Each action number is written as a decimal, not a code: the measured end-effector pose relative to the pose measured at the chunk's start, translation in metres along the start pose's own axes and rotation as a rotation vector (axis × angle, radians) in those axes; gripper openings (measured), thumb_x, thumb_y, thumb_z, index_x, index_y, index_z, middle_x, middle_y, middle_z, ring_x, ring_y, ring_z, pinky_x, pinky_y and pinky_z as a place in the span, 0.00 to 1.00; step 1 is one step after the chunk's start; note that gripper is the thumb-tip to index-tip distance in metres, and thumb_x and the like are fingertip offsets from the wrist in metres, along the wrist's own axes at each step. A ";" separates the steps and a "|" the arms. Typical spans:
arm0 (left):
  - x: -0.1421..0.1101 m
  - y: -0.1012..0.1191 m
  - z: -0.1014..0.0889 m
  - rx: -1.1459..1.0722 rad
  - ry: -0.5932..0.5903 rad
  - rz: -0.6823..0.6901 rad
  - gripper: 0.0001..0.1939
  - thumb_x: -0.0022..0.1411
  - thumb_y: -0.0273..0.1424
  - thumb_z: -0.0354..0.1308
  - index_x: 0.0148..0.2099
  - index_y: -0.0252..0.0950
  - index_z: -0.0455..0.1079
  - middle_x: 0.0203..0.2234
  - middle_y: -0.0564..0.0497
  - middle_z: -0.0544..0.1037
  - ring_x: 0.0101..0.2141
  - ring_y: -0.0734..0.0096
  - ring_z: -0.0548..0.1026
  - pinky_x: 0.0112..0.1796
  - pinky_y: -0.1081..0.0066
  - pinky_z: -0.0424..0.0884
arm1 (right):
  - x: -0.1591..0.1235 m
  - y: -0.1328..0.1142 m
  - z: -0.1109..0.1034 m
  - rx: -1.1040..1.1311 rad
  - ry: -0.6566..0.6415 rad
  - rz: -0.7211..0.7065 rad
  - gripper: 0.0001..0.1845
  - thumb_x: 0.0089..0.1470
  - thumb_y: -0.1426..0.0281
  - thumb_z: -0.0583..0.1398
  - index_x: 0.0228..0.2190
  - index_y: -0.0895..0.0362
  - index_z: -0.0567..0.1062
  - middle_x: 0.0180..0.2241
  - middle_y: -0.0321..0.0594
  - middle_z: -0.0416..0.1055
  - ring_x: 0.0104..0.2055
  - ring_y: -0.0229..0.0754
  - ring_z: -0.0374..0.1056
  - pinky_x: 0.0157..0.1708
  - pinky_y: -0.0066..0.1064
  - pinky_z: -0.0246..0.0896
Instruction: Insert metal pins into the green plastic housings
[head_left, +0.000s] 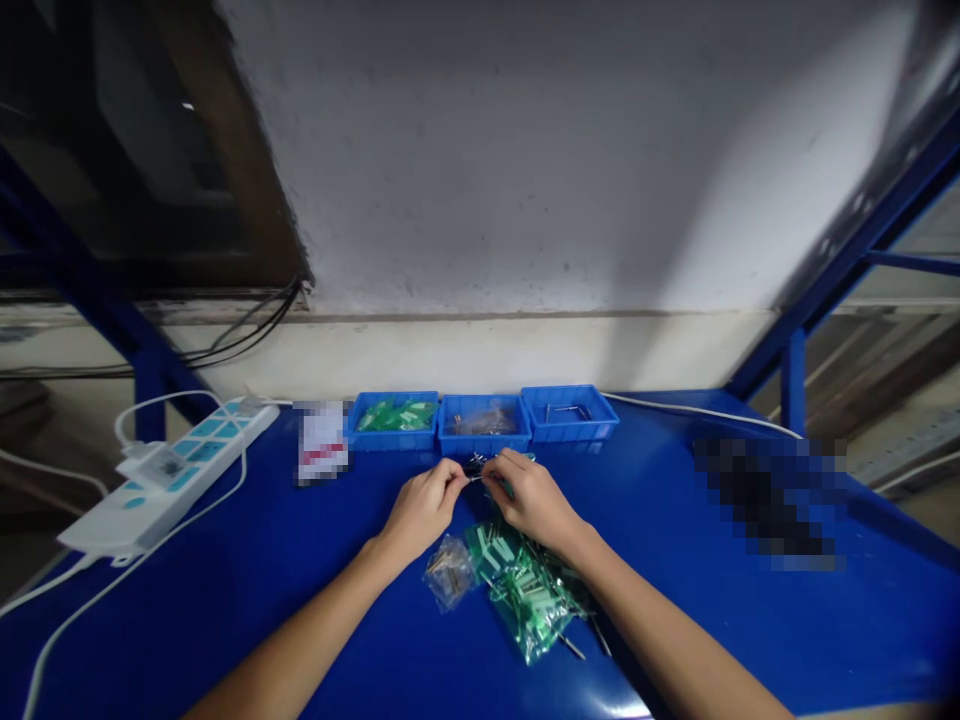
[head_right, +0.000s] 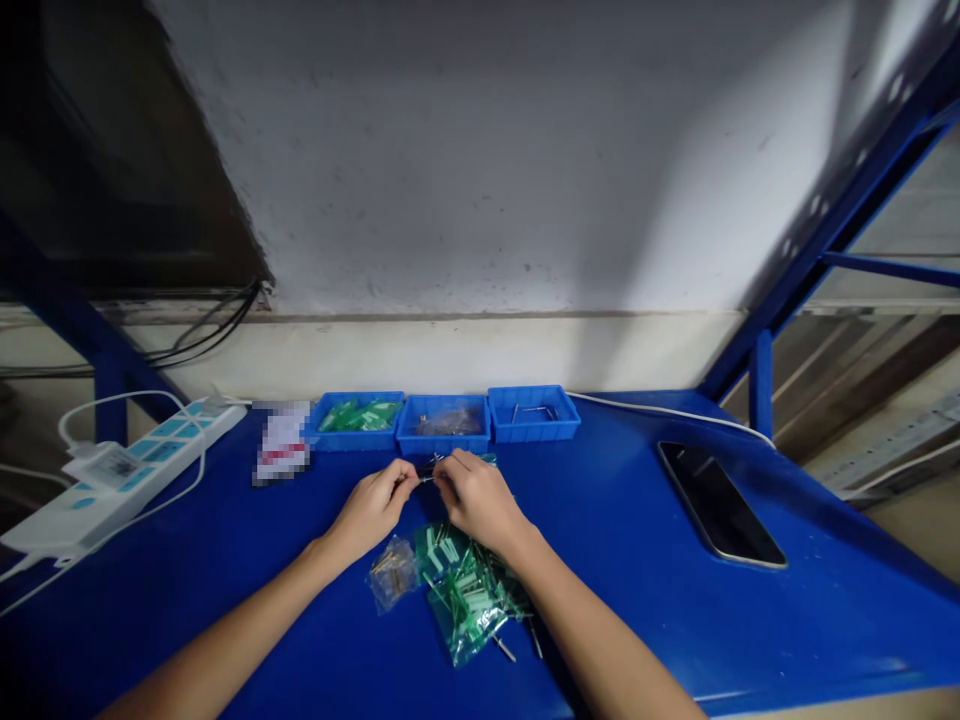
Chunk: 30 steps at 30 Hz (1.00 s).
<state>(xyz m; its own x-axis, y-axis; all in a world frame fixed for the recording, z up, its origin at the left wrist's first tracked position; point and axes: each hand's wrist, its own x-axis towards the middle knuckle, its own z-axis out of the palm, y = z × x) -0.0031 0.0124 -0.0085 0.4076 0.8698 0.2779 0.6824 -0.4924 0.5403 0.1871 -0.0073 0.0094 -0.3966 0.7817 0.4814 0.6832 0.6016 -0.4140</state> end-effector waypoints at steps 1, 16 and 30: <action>0.000 0.001 -0.001 -0.010 -0.009 0.002 0.09 0.66 0.32 0.42 0.38 0.39 0.63 0.29 0.52 0.75 0.30 0.69 0.74 0.30 0.73 0.63 | 0.000 0.000 0.000 0.009 -0.004 0.007 0.04 0.57 0.75 0.54 0.34 0.56 0.68 0.32 0.40 0.68 0.33 0.39 0.65 0.32 0.28 0.58; -0.006 0.014 -0.010 -0.189 0.068 0.130 0.07 0.64 0.31 0.50 0.41 0.38 0.68 0.30 0.52 0.77 0.30 0.73 0.74 0.33 0.75 0.67 | -0.005 -0.003 0.004 0.154 -0.022 0.105 0.09 0.61 0.69 0.50 0.30 0.55 0.65 0.28 0.39 0.66 0.31 0.39 0.63 0.30 0.29 0.56; -0.005 0.009 -0.009 -0.206 0.066 0.158 0.08 0.64 0.30 0.49 0.36 0.37 0.69 0.29 0.51 0.76 0.32 0.71 0.72 0.35 0.72 0.66 | -0.007 -0.006 -0.001 0.157 -0.045 0.029 0.04 0.59 0.71 0.52 0.33 0.55 0.67 0.31 0.41 0.68 0.33 0.42 0.63 0.32 0.32 0.58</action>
<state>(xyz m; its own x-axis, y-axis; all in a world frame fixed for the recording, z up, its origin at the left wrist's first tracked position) -0.0046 0.0033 0.0026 0.4542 0.7862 0.4191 0.4726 -0.6114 0.6347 0.1863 -0.0170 0.0096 -0.4075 0.8033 0.4343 0.5919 0.5945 -0.5442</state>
